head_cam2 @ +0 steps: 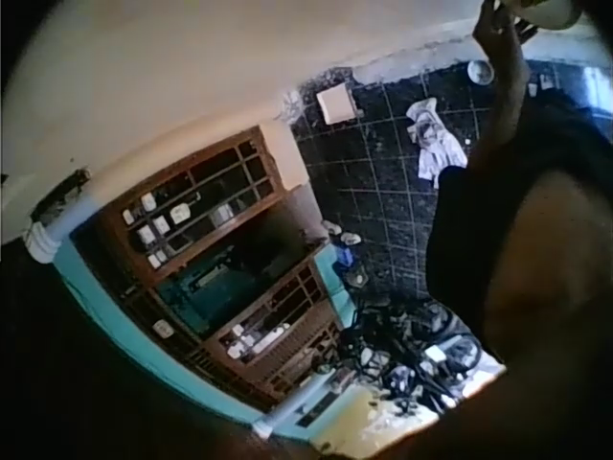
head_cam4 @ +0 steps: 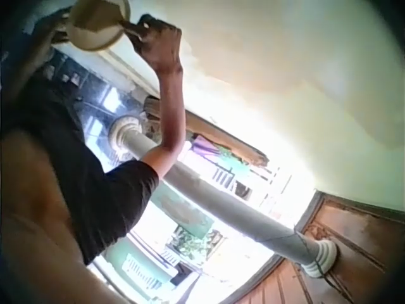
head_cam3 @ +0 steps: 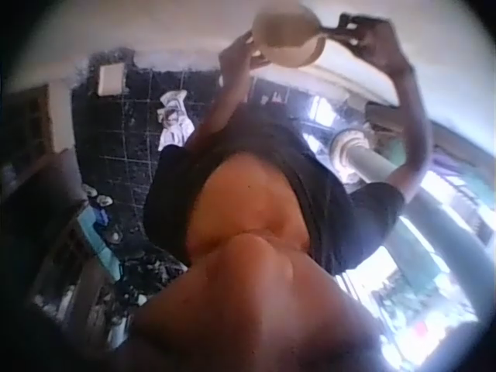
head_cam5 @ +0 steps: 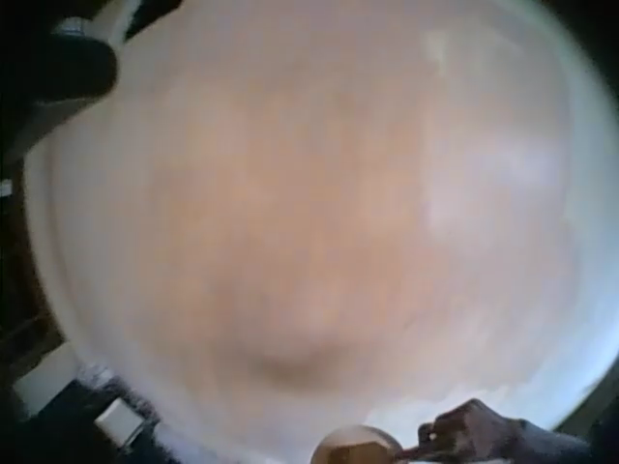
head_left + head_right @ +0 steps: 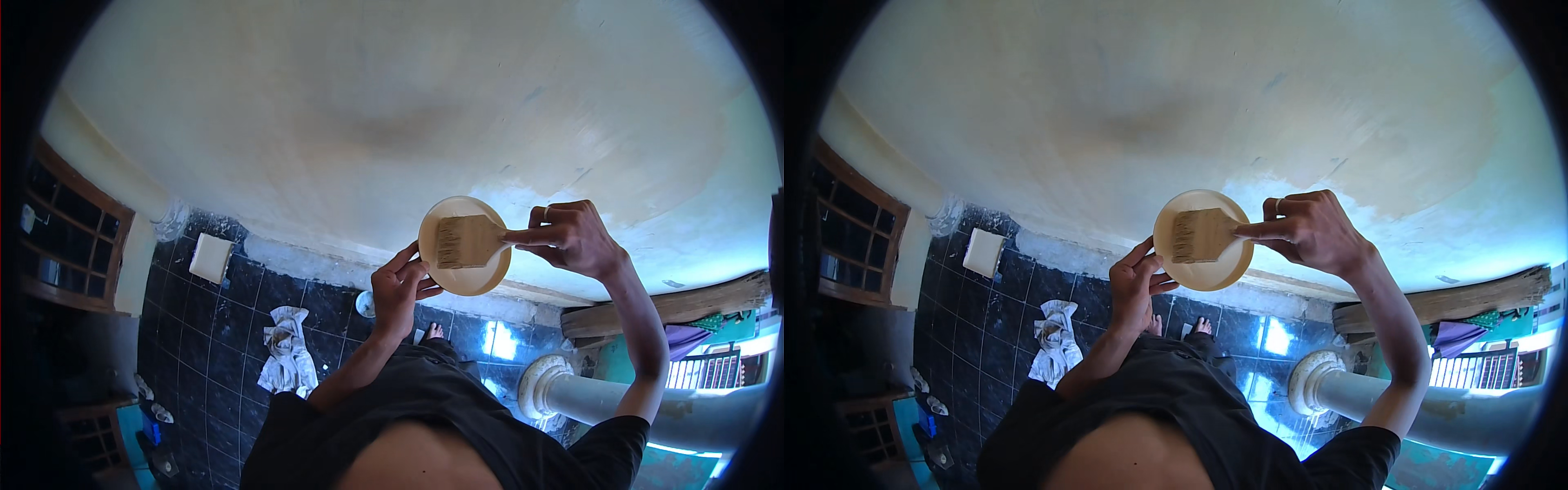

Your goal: Painting a wall using a brush and a small container of paint.

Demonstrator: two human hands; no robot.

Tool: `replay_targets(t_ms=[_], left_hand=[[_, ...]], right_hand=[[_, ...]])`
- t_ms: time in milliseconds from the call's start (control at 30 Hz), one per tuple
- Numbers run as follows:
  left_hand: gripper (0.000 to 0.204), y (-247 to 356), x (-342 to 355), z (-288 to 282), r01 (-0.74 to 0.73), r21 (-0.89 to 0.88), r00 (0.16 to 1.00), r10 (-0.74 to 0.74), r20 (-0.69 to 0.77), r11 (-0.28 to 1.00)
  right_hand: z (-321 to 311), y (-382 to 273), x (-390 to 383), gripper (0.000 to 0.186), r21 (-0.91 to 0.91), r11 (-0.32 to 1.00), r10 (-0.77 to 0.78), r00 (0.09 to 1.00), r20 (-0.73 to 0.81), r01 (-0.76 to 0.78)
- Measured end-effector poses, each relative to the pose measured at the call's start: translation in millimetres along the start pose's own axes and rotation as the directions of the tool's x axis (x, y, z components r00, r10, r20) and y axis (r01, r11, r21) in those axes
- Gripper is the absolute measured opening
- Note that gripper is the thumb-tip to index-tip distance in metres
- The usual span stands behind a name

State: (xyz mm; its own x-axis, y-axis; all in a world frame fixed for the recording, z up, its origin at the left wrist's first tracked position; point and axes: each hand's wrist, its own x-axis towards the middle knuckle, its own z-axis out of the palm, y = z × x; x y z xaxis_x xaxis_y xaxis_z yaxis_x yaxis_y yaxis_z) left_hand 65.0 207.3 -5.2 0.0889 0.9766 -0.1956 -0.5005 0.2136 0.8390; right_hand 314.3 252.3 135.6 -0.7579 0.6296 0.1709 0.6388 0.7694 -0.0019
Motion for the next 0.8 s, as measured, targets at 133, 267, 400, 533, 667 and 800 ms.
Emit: replay_targets(t_ms=[133,267,400,533,667,800], left_hand=[[0.045,-3,2,-2,0.010,-0.005,1.000,-0.010,-0.014,1.000],[0.046,1,4,0,0.016,-0.012,0.998,-0.016,-0.056,1.000],[0.046,0,12,6,0.008,-0.032,0.999,-0.009,-0.037,0.999],[0.044,-6,13,0,0.010,-0.061,0.999,-0.013,-0.043,0.998],[0.043,-9,8,-9,-0.029,-0.005,0.991,0.028,-0.133,1.000],[0.041,-43,23,-26,-0.105,-0.001,0.994,0.104,-0.033,0.995]], right_hand=[[1,4,1,0.027,-0.052,0.998,-0.033,0.999,0.000,0.033],[-12,29,-15,0.027,0.219,0.969,0.132,0.990,-0.059,-0.116],[-36,41,-37,0.028,0.777,0.515,0.506,0.860,0.064,-0.360],[-95,35,-48,0.027,0.734,0.627,0.543,0.822,-0.171,-0.262],[-215,13,-26,0.028,-0.149,0.846,0.239,0.614,-0.753,-0.512],[-330,11,-25,0.021,-0.471,0.428,-0.131,0.462,-0.877,-0.772]])
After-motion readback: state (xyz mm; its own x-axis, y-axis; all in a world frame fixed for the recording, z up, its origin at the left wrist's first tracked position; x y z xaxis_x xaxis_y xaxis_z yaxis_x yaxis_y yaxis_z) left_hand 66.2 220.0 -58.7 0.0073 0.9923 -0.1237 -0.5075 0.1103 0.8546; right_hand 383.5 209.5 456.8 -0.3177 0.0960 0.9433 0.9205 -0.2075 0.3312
